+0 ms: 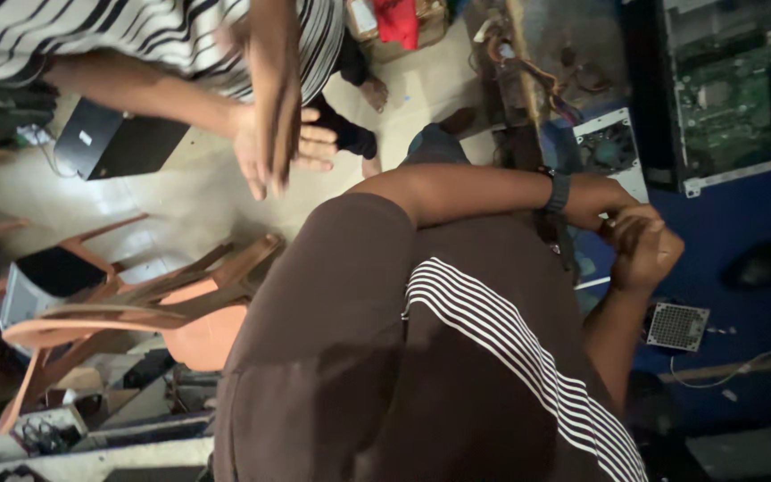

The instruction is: The person works at a cluttered repair bench, using a green-handled screwdriver to unscrew and remove parts from a computer power supply unit. They handle the fan and internal components, set screws aside, and reposition the unit while loosening fasteners.

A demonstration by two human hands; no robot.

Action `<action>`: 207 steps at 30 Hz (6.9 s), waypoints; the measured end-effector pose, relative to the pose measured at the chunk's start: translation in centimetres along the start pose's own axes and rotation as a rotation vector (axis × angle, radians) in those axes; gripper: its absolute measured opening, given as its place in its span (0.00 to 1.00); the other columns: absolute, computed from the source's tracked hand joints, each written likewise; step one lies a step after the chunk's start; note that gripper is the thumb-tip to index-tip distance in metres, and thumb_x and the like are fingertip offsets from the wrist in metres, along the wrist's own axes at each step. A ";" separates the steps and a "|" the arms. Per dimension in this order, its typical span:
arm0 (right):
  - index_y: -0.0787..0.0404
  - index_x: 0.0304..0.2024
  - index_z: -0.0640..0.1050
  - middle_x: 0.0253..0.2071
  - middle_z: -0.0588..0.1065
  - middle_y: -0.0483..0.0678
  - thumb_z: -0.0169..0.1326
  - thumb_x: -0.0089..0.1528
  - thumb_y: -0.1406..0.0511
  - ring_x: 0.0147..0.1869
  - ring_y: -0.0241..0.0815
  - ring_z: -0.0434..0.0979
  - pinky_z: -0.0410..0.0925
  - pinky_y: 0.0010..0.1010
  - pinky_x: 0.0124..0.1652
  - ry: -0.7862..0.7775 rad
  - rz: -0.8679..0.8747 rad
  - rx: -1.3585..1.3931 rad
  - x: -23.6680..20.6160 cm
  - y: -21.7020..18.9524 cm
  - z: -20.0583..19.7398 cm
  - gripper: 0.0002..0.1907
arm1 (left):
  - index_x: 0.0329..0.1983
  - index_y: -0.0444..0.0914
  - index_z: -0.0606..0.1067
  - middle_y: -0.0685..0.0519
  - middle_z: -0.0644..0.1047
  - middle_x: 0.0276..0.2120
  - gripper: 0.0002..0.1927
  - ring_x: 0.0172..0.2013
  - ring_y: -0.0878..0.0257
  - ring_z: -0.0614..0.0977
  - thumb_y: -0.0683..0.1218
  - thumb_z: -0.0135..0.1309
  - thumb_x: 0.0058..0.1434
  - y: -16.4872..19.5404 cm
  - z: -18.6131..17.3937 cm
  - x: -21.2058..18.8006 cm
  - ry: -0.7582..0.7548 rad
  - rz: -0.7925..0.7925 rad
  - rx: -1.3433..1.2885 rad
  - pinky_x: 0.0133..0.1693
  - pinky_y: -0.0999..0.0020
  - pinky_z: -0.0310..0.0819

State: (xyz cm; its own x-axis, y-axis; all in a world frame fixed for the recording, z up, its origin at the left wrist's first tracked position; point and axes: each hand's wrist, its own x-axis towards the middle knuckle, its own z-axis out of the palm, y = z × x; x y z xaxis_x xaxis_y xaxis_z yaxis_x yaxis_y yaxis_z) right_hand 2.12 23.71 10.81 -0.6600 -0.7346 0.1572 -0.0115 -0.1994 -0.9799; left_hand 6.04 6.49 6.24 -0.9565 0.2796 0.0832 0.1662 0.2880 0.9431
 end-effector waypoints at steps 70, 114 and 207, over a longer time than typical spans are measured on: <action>0.63 0.48 0.81 0.47 0.78 0.53 0.59 0.57 0.72 0.52 0.55 0.77 0.70 0.42 0.53 -0.204 0.113 -1.481 2.3 -16.6 2.2 0.16 | 0.55 0.37 0.74 0.43 0.79 0.47 0.20 0.48 0.43 0.81 0.47 0.64 0.63 -0.1 0.4 3.5 -0.066 0.370 -0.013 0.48 0.52 0.76; 0.67 0.52 0.79 0.51 0.78 0.59 0.64 0.67 0.71 0.55 0.59 0.80 0.72 0.42 0.54 0.294 0.079 -1.138 -2.2 -12.1 -0.1 0.11 | 0.47 0.41 0.75 0.48 0.78 0.40 0.12 0.43 0.50 0.82 0.41 0.62 0.61 -4.4 -3.1 -4.5 0.191 -0.012 0.162 0.43 0.58 0.77; 0.65 0.52 0.76 0.40 0.75 0.43 0.57 0.71 0.66 0.39 0.29 0.70 0.65 0.22 0.39 0.276 0.567 -0.279 3.9 0.7 4.7 0.10 | 0.62 0.36 0.70 0.47 0.82 0.46 0.17 0.45 0.63 0.85 0.39 0.51 0.70 -8.0 -15.6 -5.0 0.392 -0.049 -0.827 0.46 0.64 0.85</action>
State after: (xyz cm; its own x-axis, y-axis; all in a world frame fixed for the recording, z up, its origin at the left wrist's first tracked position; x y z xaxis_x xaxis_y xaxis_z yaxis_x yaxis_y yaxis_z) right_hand 3.04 17.68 11.34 -0.7876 -0.4768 -0.3903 0.2238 0.3688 -0.9022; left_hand 5.72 -11.47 3.25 -0.9960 -0.0897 -0.0018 0.0433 -0.4987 0.8657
